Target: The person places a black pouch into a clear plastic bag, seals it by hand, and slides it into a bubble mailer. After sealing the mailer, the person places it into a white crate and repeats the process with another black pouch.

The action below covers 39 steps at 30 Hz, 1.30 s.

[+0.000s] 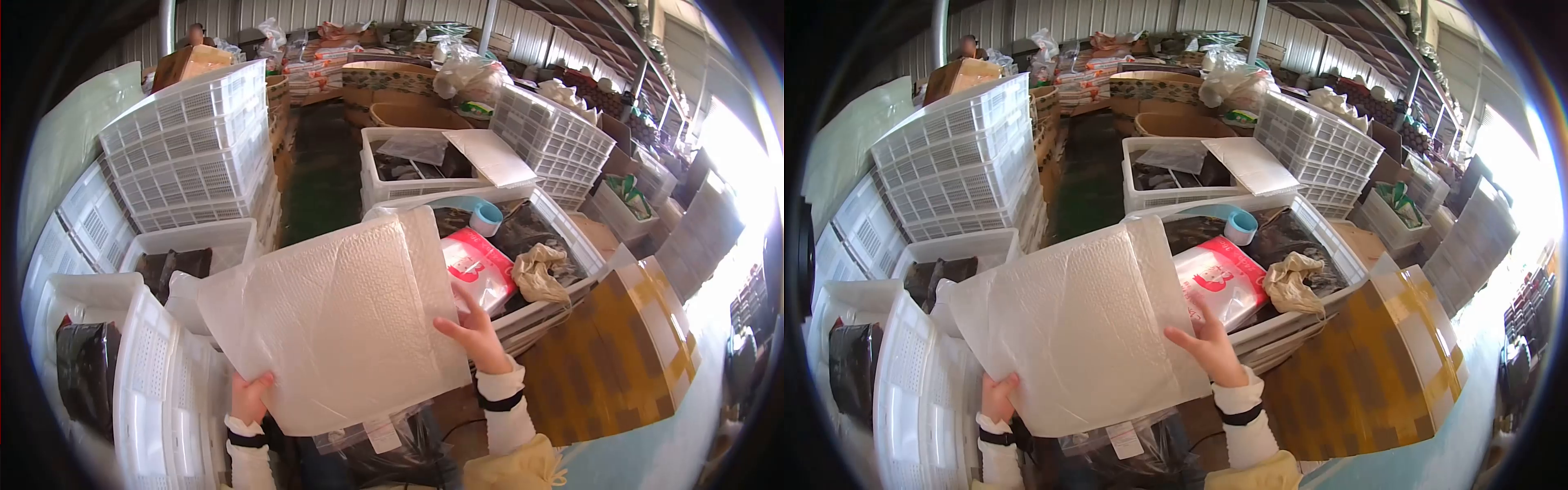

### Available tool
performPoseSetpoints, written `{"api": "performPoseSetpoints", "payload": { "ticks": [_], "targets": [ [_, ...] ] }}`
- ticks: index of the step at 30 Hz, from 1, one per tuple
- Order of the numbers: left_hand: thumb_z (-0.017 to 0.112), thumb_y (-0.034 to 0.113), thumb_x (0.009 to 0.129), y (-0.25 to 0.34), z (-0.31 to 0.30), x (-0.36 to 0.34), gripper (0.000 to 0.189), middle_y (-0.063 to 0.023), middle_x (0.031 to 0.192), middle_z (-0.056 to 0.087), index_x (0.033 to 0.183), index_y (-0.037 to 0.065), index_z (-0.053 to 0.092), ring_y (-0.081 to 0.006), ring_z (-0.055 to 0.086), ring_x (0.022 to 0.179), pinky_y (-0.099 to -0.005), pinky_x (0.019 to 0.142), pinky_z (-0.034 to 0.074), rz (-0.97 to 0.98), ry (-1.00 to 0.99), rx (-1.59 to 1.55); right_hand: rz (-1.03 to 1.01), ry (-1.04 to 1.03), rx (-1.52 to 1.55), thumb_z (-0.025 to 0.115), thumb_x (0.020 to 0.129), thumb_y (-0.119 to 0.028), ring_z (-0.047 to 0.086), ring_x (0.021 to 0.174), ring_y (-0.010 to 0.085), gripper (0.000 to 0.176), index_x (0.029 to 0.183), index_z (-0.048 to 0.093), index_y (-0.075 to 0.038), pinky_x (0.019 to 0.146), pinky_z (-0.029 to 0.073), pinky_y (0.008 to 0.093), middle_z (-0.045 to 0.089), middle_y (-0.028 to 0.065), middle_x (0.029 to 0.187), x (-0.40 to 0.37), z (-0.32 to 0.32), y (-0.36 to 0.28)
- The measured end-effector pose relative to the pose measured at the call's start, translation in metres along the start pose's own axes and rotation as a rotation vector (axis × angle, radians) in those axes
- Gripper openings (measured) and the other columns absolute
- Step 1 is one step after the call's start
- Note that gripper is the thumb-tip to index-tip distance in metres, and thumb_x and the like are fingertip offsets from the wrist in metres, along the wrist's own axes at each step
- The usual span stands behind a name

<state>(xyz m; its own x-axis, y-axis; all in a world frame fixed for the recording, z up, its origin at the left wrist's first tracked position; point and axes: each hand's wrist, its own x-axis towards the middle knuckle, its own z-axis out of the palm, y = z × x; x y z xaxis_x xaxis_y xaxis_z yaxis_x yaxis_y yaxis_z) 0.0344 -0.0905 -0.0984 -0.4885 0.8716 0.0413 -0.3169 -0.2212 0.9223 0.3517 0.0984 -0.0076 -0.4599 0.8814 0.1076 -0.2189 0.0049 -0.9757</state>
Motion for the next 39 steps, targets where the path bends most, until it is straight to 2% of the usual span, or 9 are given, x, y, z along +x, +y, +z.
{"api": "performPoseSetpoints", "payload": {
  "ticks": [3,6,9,11,20,23,27,30,39],
  "targets": [
    [0.063,0.004,0.078,0.004,-0.01,0.02,0.057,-0.0106,0.12,0.054,0.13,0.0,0.04,-0.0243,0.056,0.105,-0.0356,0.09,0.044,-0.059,0.02,0.046,0.313,-0.184,-0.209,0.064,0.085,-0.01,0.059,0.087,0.0102,0.043,0.122,0.049,0.006,0.073,0.047,0.0218,0.063,0.0056,0.101,0.004,-0.013,-0.001],
    [0.069,0.017,0.079,-0.001,-0.015,0.047,0.07,-0.0181,0.133,0.043,0.134,-0.004,0.032,-0.0289,0.045,0.12,-0.0367,0.098,0.037,0.188,0.169,0.566,0.214,-0.062,-0.007,0.064,0.085,-0.01,0.06,0.077,0.009,0.021,0.101,0.063,0.002,0.071,0.048,0.0228,0.066,0.0037,0.091,0.001,0.009,0.004],
    [0.07,0.032,0.079,0.019,0.031,0.032,0.085,-0.0235,0.139,0.032,0.138,-0.005,0.022,-0.0334,0.035,0.128,-0.039,0.104,0.031,0.473,0.215,1.187,0.084,-0.048,0.027,0.058,0.088,-0.007,0.058,0.082,0.0075,0.027,0.112,0.055,0.004,0.07,0.047,0.0215,0.063,0.003,0.093,0.0,0.034,0.032],
    [0.069,0.045,0.077,0.027,0.076,0.013,0.092,-0.0277,0.138,0.032,0.137,-0.006,0.022,-0.0362,0.032,0.13,-0.0398,0.106,0.028,0.473,-0.062,0.995,-0.005,-0.087,0.035,0.055,0.088,-0.004,0.057,0.087,0.0082,0.027,0.115,0.053,0.003,0.073,0.047,0.0225,0.062,0.0035,0.097,-0.001,0.061,0.049],
    [0.059,0.005,0.078,-0.002,0.093,0.01,0.059,-0.0247,0.128,0.045,0.132,0.008,0.037,-0.0418,0.056,0.1,-0.0425,0.078,0.05,0.178,-0.199,1.04,-0.088,-0.126,-0.114,0.051,0.089,-0.002,0.056,0.088,0.0097,0.029,0.117,0.048,0.002,0.073,0.045,0.0219,0.062,0.0075,0.096,-0.014,0.096,0.092],
    [0.05,-0.008,0.072,-0.004,0.077,0.021,0.061,-0.022,0.131,0.043,0.128,0.017,0.042,-0.041,0.057,0.098,-0.0423,0.074,0.051,0.641,-0.127,1.281,-0.138,-0.02,-0.363,0.053,0.089,-0.003,0.056,0.075,0.0096,0.027,0.115,0.047,0.002,0.065,0.045,0.024,0.061,0.0093,0.081,-0.017,0.08,0.103],
    [0.048,-0.008,0.072,0.008,0.052,0.033,0.038,-0.0171,0.132,0.045,0.106,0.006,0.058,-0.0349,0.058,0.1,-0.0373,0.077,0.052,0.642,-0.094,1.404,0.002,-0.035,-0.369,0.062,0.084,-0.01,0.062,0.07,0.0207,0.031,0.11,0.05,0.002,0.061,0.045,0.0272,0.062,0.0153,0.08,-0.035,0.05,0.103],
    [0.05,-0.003,0.075,0.007,0.042,0.032,0.031,-0.0126,0.131,0.047,0.104,0.0,0.059,-0.0314,0.059,0.1,-0.0353,0.078,0.051,0.591,-0.102,1.407,-0.231,0.055,-0.761,0.064,0.083,-0.013,0.063,0.075,0.0241,0.029,0.105,0.055,0.003,0.065,0.047,0.0296,0.064,0.0165,0.085,-0.06,0.021,0.105],
    [0.07,0.031,0.074,-0.052,0.057,-0.02,0.053,-0.0108,0.129,0.048,0.115,0.001,0.055,-0.0317,0.055,0.102,-0.0386,0.084,0.048,0.428,-0.309,1.327,0.644,0.045,-0.21,0.068,0.08,-0.04,0.057,0.087,0.0158,0.059,0.106,0.057,0.011,0.079,0.044,0.028,0.063,0.0097,0.094,-0.067,-0.006,0.131]
  ]
}}
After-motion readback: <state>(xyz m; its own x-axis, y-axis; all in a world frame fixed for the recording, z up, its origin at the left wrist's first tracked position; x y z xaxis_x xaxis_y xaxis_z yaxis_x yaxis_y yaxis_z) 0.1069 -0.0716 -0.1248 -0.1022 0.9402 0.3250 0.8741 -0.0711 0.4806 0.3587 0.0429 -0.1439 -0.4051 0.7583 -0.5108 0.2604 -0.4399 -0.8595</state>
